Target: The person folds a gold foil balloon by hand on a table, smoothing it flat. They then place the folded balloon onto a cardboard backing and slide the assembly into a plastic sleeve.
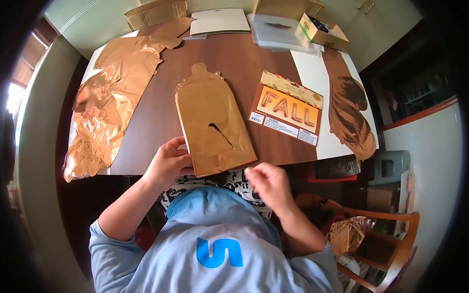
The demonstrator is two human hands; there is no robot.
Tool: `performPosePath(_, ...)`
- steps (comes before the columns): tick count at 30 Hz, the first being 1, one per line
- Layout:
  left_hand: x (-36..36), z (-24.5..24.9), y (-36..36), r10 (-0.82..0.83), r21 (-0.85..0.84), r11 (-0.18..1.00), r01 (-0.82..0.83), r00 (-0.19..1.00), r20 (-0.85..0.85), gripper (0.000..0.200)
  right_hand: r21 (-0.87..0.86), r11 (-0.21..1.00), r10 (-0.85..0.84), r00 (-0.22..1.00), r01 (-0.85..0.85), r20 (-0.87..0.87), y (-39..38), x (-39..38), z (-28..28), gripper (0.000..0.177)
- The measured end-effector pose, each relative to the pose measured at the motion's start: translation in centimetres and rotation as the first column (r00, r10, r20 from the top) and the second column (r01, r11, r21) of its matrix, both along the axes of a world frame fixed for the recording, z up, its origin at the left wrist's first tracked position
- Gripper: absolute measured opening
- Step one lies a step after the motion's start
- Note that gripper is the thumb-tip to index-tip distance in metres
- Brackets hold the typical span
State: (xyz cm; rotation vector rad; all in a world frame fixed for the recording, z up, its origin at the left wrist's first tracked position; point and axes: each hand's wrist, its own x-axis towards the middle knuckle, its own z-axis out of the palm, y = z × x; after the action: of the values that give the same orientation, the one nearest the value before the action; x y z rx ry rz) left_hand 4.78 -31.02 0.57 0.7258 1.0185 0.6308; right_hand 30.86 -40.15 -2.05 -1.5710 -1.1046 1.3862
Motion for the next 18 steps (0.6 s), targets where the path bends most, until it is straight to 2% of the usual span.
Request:
performPosePath(2,-0.1,0.1,0.2,-0.008,0.0,1.0,0.008,1.0,-0.014,0.047,0.096,0.993,-0.082,0.995,0.076,0.059,1.4,1.5,1.2,0.022)
performPosePath(3,-0.1,0.2,0.2,-0.013,-0.009,1.0,0.013,0.999,-0.035,0.046,0.096,0.994,-0.051,0.997,0.045,0.064,2.3,2.0,2.0,0.022)
performPosePath(4,-0.2,0.2,0.3,-0.026,-0.006,1.0,0.025,0.999,-0.044,0.046,0.022,0.999,0.037,0.996,-0.039,0.075,3.2,2.6,2.7,0.023)
performPosePath(7,-0.3,0.3,0.6,-0.063,0.022,0.998,0.064,0.995,-0.076,0.044,-0.109,0.978,0.177,0.984,-0.177,-0.01,5.4,2.6,3.3,0.031)
performPosePath(10,-0.8,0.0,0.8,-0.069,0.025,0.997,0.071,0.995,-0.071,0.042,-0.236,0.941,0.229,0.97,-0.242,-0.08,7.4,2.8,3.8,0.034)
performPosePath(11,-0.9,0.0,0.9,-0.07,0.024,0.997,0.072,0.995,-0.07,0.042,-0.255,0.93,0.232,0.96,-0.266,-0.155,7.8,2.8,3.7,0.035)
performPosePath(18,-1.3,-0.1,1.1,-0.074,-0.001,0.997,0.074,0.997,-0.037,0.042,-0.336,0.901,0.141,0.918,-0.274,-0.371,8.0,3.0,3.0,0.027)
